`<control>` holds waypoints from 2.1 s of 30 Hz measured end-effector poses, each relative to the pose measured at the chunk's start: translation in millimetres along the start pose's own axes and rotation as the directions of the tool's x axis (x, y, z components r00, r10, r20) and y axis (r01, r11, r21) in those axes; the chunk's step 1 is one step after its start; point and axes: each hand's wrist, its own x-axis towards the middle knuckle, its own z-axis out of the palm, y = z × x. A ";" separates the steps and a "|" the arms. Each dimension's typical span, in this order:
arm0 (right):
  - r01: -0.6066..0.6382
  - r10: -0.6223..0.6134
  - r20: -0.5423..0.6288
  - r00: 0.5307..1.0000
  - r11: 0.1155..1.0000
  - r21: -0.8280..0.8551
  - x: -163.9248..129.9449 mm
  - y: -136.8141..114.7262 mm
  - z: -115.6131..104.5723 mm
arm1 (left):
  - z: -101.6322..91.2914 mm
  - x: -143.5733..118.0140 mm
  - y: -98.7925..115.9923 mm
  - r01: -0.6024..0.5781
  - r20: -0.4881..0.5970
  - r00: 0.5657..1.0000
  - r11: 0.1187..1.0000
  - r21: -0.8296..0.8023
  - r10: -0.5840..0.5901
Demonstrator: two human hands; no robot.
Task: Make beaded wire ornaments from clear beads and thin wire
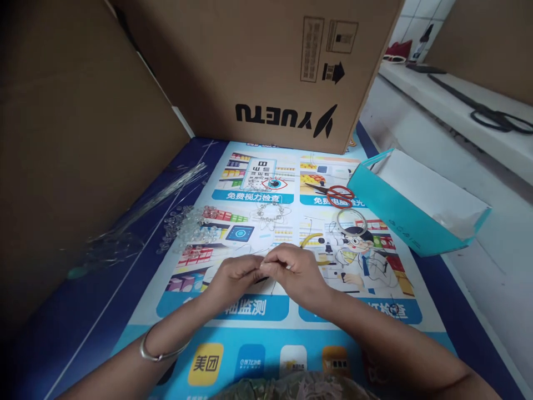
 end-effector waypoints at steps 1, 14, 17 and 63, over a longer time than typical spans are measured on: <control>0.029 -0.029 0.002 1.000 0.999 -0.042 1.8 1.4 1.4 | -1.6 1.8 -1.6 -0.017 -0.022 1.000 1.000 -0.016 0.017; 0.355 -0.348 0.076 0.935 0.895 -0.269 6.9 32.2 23.0 | -8.8 0.4 -18.4 0.015 -0.009 1.000 0.991 0.136 -0.014; 0.389 -0.384 0.081 0.920 0.870 -0.304 2.7 38.0 25.5 | -8.7 -0.4 -18.5 0.000 0.035 0.999 0.982 0.190 -0.007; 0.443 -0.426 0.156 0.891 0.744 -0.499 -2.5 50.4 25.2 | -2.5 0.4 -22.4 -0.077 0.082 0.995 0.937 0.340 0.052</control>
